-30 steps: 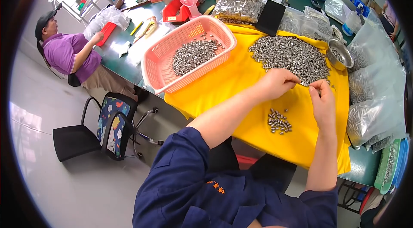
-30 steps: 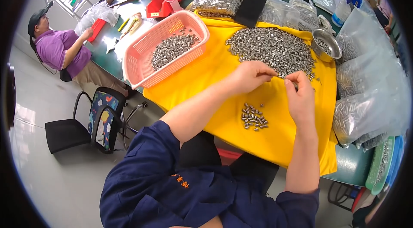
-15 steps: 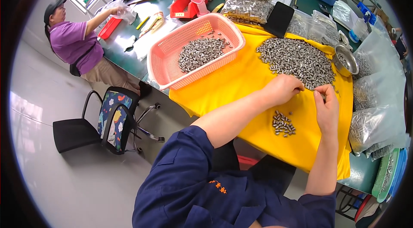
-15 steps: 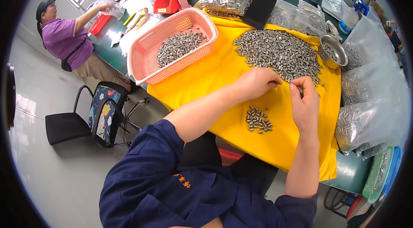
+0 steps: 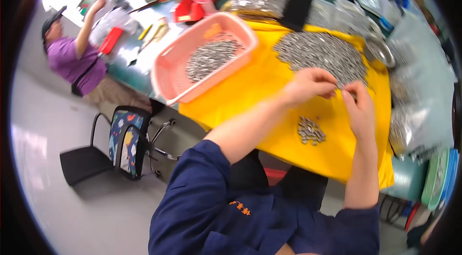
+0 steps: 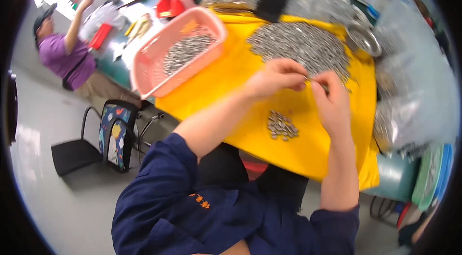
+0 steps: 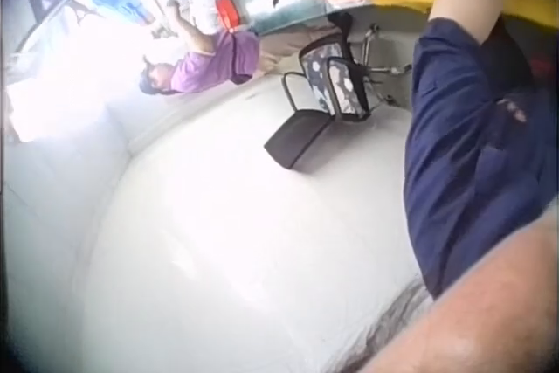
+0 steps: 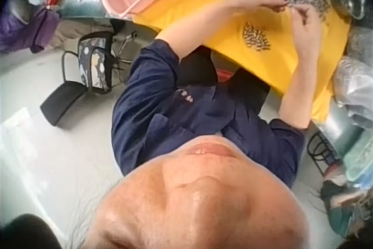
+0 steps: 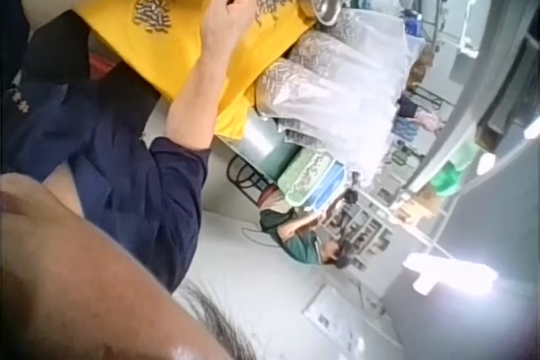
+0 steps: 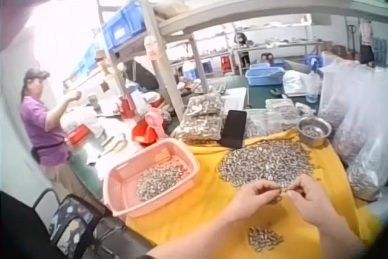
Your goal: Sorting and inspecting small metal hardware components on a workbench.
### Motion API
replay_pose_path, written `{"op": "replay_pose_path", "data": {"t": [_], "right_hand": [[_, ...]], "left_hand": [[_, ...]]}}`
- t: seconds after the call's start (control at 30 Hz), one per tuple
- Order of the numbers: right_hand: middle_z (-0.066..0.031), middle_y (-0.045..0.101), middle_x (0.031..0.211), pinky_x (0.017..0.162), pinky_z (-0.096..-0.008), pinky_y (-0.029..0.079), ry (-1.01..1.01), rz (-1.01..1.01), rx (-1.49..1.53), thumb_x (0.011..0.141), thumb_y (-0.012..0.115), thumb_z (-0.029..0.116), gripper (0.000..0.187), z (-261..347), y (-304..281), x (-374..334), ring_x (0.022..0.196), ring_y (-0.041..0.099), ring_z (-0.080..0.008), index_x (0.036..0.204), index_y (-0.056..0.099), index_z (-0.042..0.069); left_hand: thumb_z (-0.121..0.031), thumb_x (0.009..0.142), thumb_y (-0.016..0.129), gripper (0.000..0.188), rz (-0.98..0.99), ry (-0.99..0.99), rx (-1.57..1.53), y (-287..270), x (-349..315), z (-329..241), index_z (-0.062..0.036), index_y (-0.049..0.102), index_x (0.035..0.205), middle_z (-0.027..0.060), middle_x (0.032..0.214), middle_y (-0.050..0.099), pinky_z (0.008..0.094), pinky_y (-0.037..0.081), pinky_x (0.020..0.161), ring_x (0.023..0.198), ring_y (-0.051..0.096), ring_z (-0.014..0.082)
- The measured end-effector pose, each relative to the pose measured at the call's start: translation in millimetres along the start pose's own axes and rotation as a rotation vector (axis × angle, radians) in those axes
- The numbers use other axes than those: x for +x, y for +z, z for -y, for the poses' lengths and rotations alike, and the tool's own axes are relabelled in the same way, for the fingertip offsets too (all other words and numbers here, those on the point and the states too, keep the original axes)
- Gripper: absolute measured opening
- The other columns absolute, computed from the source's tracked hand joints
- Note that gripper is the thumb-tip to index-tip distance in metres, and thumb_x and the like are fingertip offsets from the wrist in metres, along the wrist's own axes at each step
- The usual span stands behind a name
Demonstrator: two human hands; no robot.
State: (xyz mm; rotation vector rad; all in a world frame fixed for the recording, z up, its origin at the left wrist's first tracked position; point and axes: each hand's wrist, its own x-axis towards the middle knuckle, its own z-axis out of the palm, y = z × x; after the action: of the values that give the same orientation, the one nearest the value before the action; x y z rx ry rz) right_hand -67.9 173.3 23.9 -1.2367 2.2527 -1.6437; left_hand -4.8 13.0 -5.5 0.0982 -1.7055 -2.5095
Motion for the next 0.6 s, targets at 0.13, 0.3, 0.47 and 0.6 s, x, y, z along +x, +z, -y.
{"op": "replay_pose_path", "data": {"t": [0.13,0.3,0.47,0.6], "right_hand": [[-0.0049,0.055,0.077,0.062,-0.0238,0.041,0.054,0.017,0.088,0.080,0.053,0.008,0.007,7,3,6,0.070,0.050,-0.0111,0.085,0.051,0.002],[-0.0009,0.052,0.074,0.059,-0.0223,0.038,0.143,0.051,0.184,0.081,0.051,0.008,0.006,8,1,4,0.066,0.045,-0.0075,0.085,0.050,0.003],[-0.0033,0.054,0.074,0.059,-0.0233,0.039,0.105,0.040,0.162,0.080,0.051,0.007,0.006,8,2,1,0.066,0.046,-0.0088,0.084,0.050,0.002],[-0.0062,0.056,0.073,0.058,-0.0260,0.040,0.094,0.038,0.132,0.079,0.051,0.006,0.005,10,2,0,0.065,0.049,-0.0121,0.082,0.049,0.002]], "left_hand": [[-0.004,0.080,0.058,0.015,-0.062,-0.078,-0.074,-6,-8,-12,-0.0001,0.057,0.094,0.0087,0.084,0.062,0.0274,0.051,0.071,0.076,0.062,0.0169],[-0.001,0.080,0.058,0.013,0.028,-0.061,-0.176,-6,-3,-6,-0.0003,0.057,0.093,0.0066,0.086,0.061,0.0270,0.052,0.073,0.076,0.062,0.0166],[0.000,0.080,0.057,0.014,0.039,-0.055,-0.145,-6,-5,-3,0.0001,0.057,0.095,0.0077,0.086,0.061,0.0282,0.052,0.073,0.077,0.062,0.0171],[0.000,0.081,0.056,0.015,0.063,-0.034,-0.093,-5,-7,-4,0.0002,0.057,0.096,0.0084,0.088,0.061,0.0290,0.052,0.074,0.078,0.061,0.0171]]}}
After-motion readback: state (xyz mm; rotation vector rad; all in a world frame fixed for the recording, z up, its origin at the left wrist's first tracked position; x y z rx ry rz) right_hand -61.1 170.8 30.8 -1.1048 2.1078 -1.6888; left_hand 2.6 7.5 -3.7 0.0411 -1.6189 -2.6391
